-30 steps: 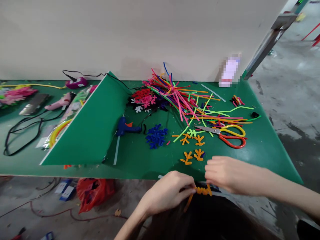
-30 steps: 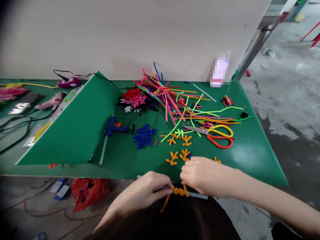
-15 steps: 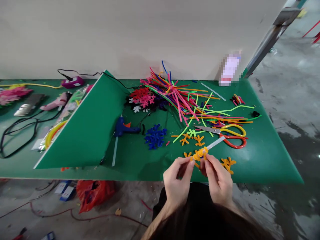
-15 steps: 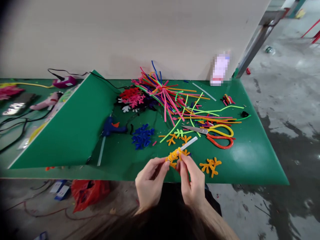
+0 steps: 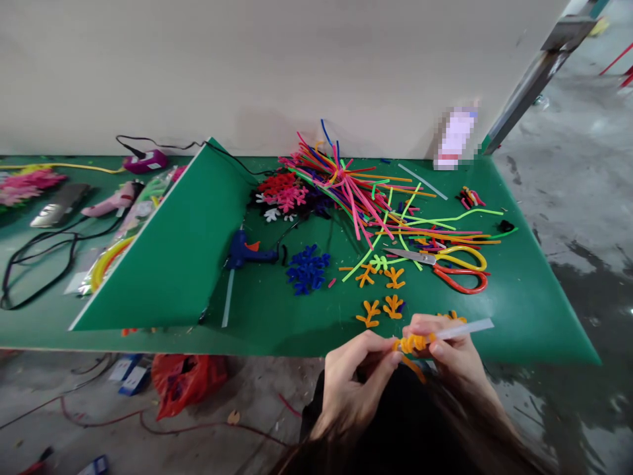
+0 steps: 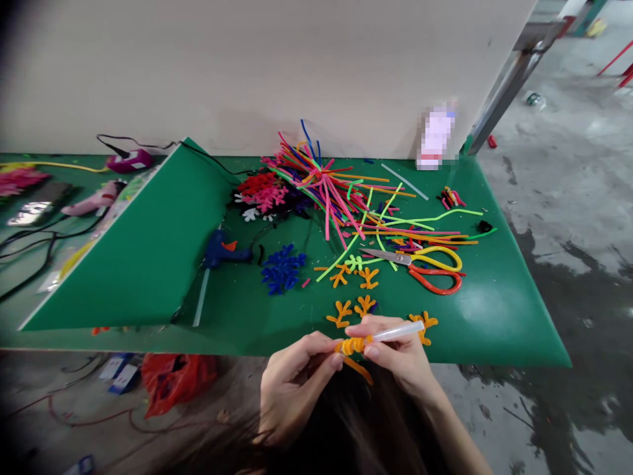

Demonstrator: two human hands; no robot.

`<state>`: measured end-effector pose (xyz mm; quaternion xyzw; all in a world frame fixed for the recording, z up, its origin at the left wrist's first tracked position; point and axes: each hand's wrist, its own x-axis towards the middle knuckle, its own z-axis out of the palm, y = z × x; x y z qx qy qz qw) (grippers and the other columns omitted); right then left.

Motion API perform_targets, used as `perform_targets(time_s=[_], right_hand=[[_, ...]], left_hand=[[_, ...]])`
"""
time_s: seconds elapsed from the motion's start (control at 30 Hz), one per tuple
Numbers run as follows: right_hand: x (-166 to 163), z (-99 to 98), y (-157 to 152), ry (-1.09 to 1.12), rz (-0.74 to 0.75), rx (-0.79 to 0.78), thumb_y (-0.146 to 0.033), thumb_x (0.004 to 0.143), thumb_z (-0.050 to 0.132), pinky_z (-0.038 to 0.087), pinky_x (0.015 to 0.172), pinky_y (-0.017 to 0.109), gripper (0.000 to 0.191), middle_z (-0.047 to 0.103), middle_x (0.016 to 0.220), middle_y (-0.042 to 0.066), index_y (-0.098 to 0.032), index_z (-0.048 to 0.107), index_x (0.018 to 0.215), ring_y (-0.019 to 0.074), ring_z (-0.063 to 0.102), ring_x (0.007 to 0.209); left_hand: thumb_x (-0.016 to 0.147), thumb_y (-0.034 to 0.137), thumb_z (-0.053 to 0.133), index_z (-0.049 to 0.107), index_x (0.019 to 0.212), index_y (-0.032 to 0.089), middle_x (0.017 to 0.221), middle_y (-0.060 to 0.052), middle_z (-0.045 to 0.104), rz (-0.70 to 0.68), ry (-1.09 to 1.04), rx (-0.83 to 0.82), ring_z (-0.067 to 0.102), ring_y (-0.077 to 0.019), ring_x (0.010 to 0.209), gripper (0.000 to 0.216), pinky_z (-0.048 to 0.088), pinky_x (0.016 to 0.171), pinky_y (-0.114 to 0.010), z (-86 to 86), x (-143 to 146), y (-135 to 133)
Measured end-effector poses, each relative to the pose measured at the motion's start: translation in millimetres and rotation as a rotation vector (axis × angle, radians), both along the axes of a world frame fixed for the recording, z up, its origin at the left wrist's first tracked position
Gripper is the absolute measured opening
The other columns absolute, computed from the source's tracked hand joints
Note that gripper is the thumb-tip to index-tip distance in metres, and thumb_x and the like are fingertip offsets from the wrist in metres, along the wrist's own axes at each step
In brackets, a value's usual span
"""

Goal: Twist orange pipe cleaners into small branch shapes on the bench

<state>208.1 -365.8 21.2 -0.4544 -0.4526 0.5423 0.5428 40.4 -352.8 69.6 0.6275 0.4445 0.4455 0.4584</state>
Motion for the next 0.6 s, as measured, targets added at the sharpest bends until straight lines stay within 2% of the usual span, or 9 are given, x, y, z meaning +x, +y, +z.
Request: perform_targets(time_s=[0.07,0.13,0.27,0.47,0.53,0.6], right_hand=[[-2,1.2,-2,-0.045,0.006,0.003,-0.05,0.079,0.064,0.052,0.076,0.039,0.027,0.073,0.093,0.007,-0.029,0.075,0.093,0.0238,0.065,0.086],[-4,4.9,-2,-0.068,0.038,0.031,-0.046,0.081,0.063,0.052,0.081,0.039,0.022,0.074,0.092,0.006,-0.031,0.075,0.092,0.0234,0.066,0.087],[-12,12.3,0,-0.094,0.108,0.049,-0.04,0.084,0.062,0.054,0.079,0.033,0.019,0.074,0.094,0.005,-0.029,0.077,0.084,0.0215,0.068,0.086],[-15,14.3,2,-0.196,0.176,0.079,-0.037,0.092,0.049,0.05,0.086,0.031,0.029,0.072,0.102,0.006,-0.024,0.075,0.088,0.0209,0.067,0.093],[-11,19.3,3,-0.269,0.194,0.046,-0.037,0.094,0.044,0.049,0.087,0.031,0.032,0.071,0.105,0.007,-0.023,0.073,0.095,0.02,0.065,0.094],[-9,26.2,2,-0.352,0.184,0.013,-0.037,0.093,0.046,0.05,0.081,0.028,0.03,0.07,0.1,0.007,-0.021,0.07,0.1,0.019,0.064,0.089]], left_hand=[[0.077,0.012,0.061,0.066,0.073,0.013,0.059,-0.003,0.065,-0.006,-0.001,-0.019,0.059,-0.0104,0.049,0.006,0.047,0.045,-0.015,2.3,-2,0],[0.078,0.013,0.061,0.065,0.073,0.013,0.058,-0.003,0.065,-0.025,-0.002,-0.036,0.059,-0.0102,0.048,0.006,0.047,0.044,-0.015,3.4,-2,0],[0.078,0.017,0.061,0.064,0.071,0.014,0.057,-0.001,0.066,-0.012,-0.001,-0.104,0.061,-0.0106,0.048,0.008,0.048,0.045,-0.015,3.6,0,-1],[0.078,0.021,0.062,0.065,0.069,0.014,0.058,-0.002,0.068,0.068,0.027,-0.206,0.064,-0.0132,0.05,0.011,0.051,0.047,-0.017,-1.6,4,1],[0.077,0.021,0.063,0.066,0.072,0.014,0.061,-0.002,0.069,0.102,0.029,-0.173,0.065,-0.0138,0.052,0.01,0.053,0.048,-0.018,-3.3,4,2],[0.078,0.02,0.063,0.066,0.076,0.014,0.064,-0.002,0.069,0.156,0.053,-0.089,0.066,-0.0132,0.053,0.007,0.053,0.049,-0.017,-4.0,3,2]])
